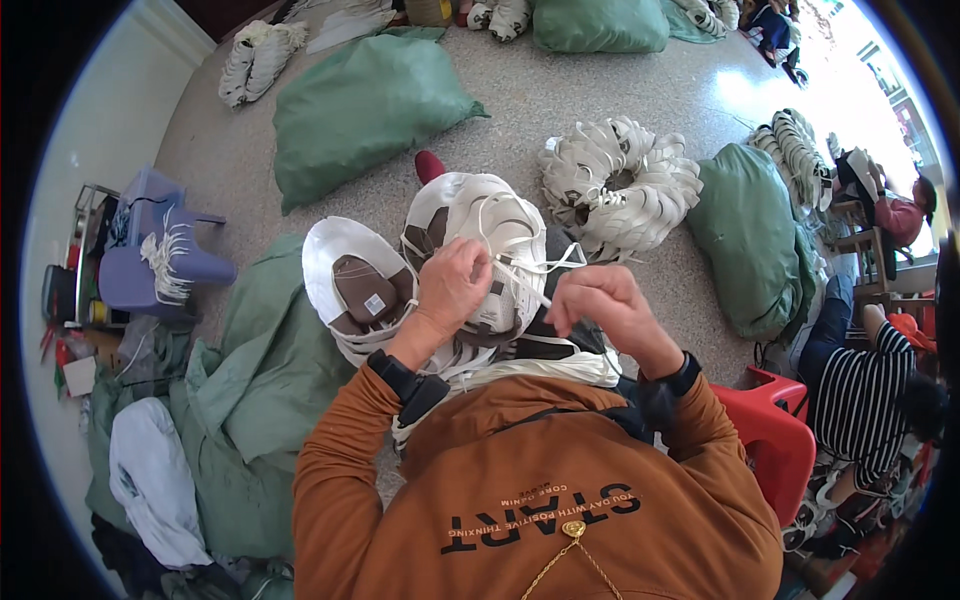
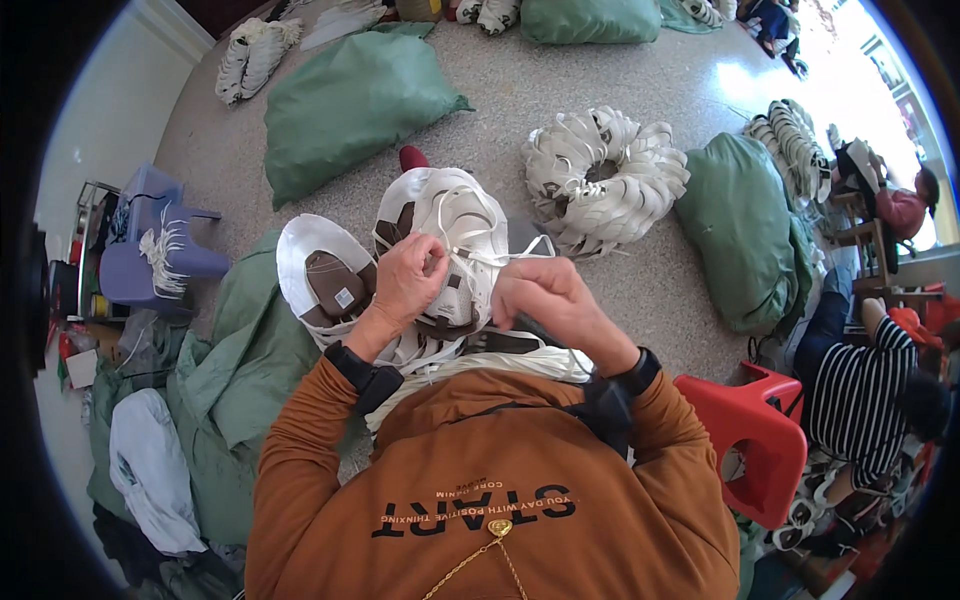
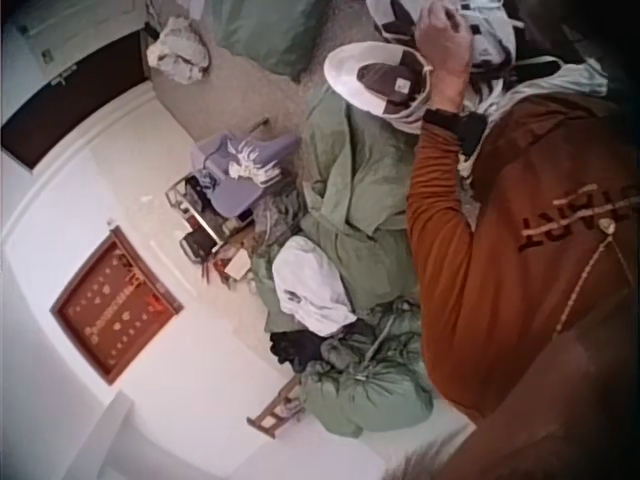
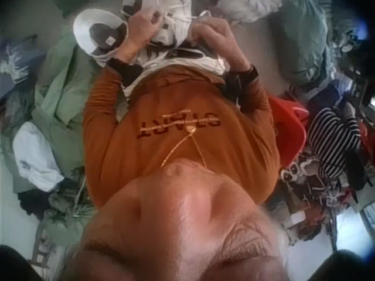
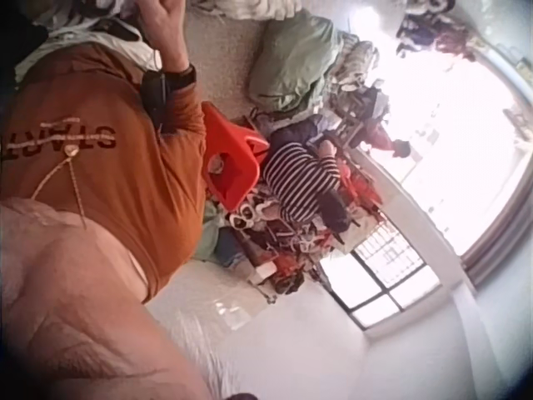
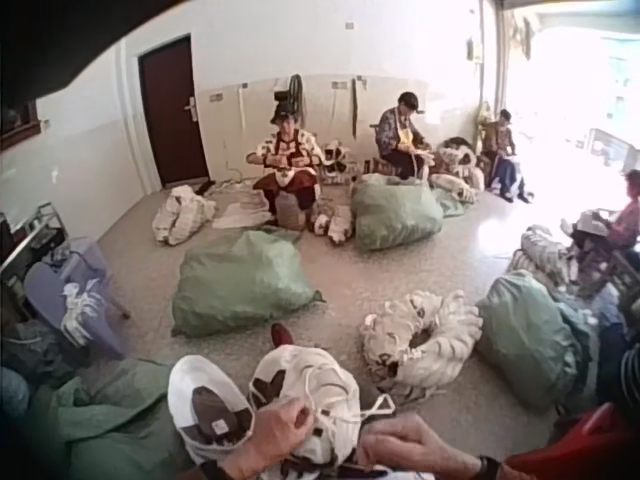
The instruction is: The person is sitting on the floor in a workshop environment, lacing a pair of white shoes. They thread the laces through the eyelets, pull them tight, and tie them into a knot. The person handles the shoes and laces by hand throughout the process.
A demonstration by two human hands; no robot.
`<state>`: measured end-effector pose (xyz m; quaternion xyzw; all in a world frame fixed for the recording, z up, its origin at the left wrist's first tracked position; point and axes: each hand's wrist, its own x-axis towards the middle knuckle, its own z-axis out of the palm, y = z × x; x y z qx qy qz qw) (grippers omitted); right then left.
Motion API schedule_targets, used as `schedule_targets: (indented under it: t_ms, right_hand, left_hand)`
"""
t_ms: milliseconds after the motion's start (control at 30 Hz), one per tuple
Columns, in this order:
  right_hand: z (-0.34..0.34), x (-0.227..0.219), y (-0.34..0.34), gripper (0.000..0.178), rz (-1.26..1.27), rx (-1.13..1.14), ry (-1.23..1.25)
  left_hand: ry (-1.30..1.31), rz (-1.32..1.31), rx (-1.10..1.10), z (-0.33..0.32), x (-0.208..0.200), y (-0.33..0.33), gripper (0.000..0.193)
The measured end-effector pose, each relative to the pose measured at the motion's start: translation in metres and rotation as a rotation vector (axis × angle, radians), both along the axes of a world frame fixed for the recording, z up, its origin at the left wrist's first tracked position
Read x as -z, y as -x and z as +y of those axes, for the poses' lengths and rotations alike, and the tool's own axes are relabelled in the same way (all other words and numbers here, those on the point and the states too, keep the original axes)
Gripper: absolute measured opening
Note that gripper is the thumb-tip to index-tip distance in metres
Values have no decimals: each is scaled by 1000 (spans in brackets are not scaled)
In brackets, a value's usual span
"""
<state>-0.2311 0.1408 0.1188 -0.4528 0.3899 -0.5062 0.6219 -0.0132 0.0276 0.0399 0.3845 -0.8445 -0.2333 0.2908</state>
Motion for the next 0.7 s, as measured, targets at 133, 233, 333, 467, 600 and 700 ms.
schedule_targets:
  t_ms: [133,233,333,467,600,700]
  right_hand:
    - [2,22,5,39,182,180,-27]
    - [-4,33,5,28,103,309,84]
    - [-9,33,5,23,145,342,81]
    - [-12,37,5,21,130,429,86]
    - [-13,65,6,19,210,414,57]
    - [-14,80,4,14,216,375,16]
  left_hand:
    - [115,-54,77,15,-11,5,18]
    - [193,-136,82,24,-18,14,21]
    - [218,-217,67,25,-13,23,19]
    - [257,-381,67,25,-12,33,13]
    - [79,-294,80,18,-13,40,11]
    - [-271,-144,118,5,-23,35,11]
